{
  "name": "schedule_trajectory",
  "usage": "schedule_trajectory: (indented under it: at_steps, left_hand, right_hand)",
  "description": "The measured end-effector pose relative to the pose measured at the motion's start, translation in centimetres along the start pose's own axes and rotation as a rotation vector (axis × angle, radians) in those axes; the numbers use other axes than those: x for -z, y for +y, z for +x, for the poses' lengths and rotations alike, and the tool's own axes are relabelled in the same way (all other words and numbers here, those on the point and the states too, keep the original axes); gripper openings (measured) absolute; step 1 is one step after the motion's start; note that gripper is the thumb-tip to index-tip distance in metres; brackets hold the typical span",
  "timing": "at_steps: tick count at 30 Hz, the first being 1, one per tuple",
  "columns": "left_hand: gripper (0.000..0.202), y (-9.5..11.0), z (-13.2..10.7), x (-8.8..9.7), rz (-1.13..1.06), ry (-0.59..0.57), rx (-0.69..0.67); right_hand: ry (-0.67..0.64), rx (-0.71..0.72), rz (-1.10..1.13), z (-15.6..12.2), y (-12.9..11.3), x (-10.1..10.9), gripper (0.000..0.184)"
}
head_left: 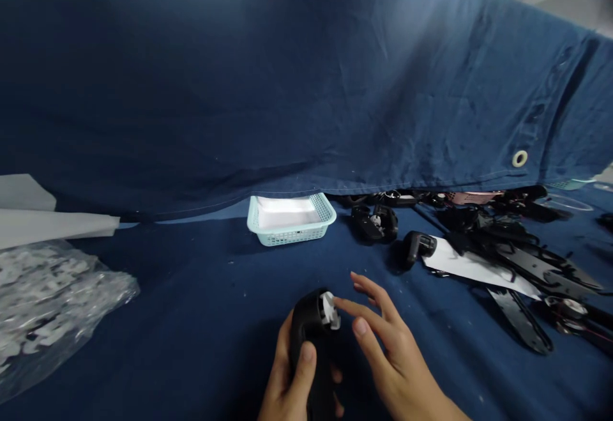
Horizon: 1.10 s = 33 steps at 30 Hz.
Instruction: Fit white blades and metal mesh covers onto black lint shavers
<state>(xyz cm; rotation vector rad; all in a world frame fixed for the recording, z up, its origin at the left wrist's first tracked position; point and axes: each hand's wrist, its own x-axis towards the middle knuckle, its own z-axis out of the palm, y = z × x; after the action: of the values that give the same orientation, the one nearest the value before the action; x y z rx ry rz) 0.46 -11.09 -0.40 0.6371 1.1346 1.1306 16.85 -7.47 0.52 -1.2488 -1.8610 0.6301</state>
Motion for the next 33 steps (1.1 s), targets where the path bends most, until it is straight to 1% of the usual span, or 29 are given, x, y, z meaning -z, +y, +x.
schedule_trajectory:
  at_steps: [3,5,7,9,11,15,17,21,24,27,30,33]
  left_hand:
    - [0.087,0.2,0.4,0.2,0.01,-0.006,0.02]
    - [0.082,0.2,0.9,0.5,0.009,0.004,0.066]
    - [0.08,0.1,1.3,0.7,0.0,0.01,0.111]
    - [0.08,0.0,1.5,0.7,-0.01,-0.008,0.115]
    - [0.081,-0.1,1.4,0.7,-0.002,-0.021,0.09]
    - [0.082,-0.2,1.1,0.6,0.031,-0.034,0.059]
    - [0.082,-0.2,1.1,0.6,0.037,-0.059,0.047]
    - [0.083,-0.4,1.3,0.9,0.019,-0.089,0.033]
    - [0.088,-0.5,1.4,1.0,0.032,-0.105,0.047]
    - [0.092,-0.5,1.4,1.0,0.061,-0.119,0.055]
    - [0.086,-0.4,1.3,0.9,0.065,-0.131,0.063]
    - [0.08,-0.2,1.2,0.7,0.021,-0.129,0.074]
  right_hand:
    - [-0.019,-0.069,0.094,0.3,-0.1,-0.2,0.039]
    - [-0.048,-0.107,0.154,0.4,-0.2,-0.3,0.041]
    - [-0.083,-0.111,0.19,0.4,-0.3,-0.4,0.042]
    - [-0.109,-0.082,0.196,0.3,-0.3,-0.5,0.04]
    - [-0.123,-0.054,0.18,0.1,-0.3,-0.5,0.038]
    - [-0.119,-0.041,0.134,-0.1,-0.2,-0.3,0.035]
    - [-0.123,-0.028,0.106,-0.1,-0.2,-0.1,0.035]
    - [-0.13,0.042,0.037,0.2,-0.4,0.1,0.035]
    - [-0.122,0.063,0.018,0.7,-0.4,0.2,0.036]
    - [-0.104,-0.01,0.096,1.1,-0.4,0.4,0.036]
    - [-0.099,-0.092,0.211,1.2,-0.4,0.5,0.038]
    - [-0.095,-0.139,0.273,1.3,-0.3,0.3,0.042]
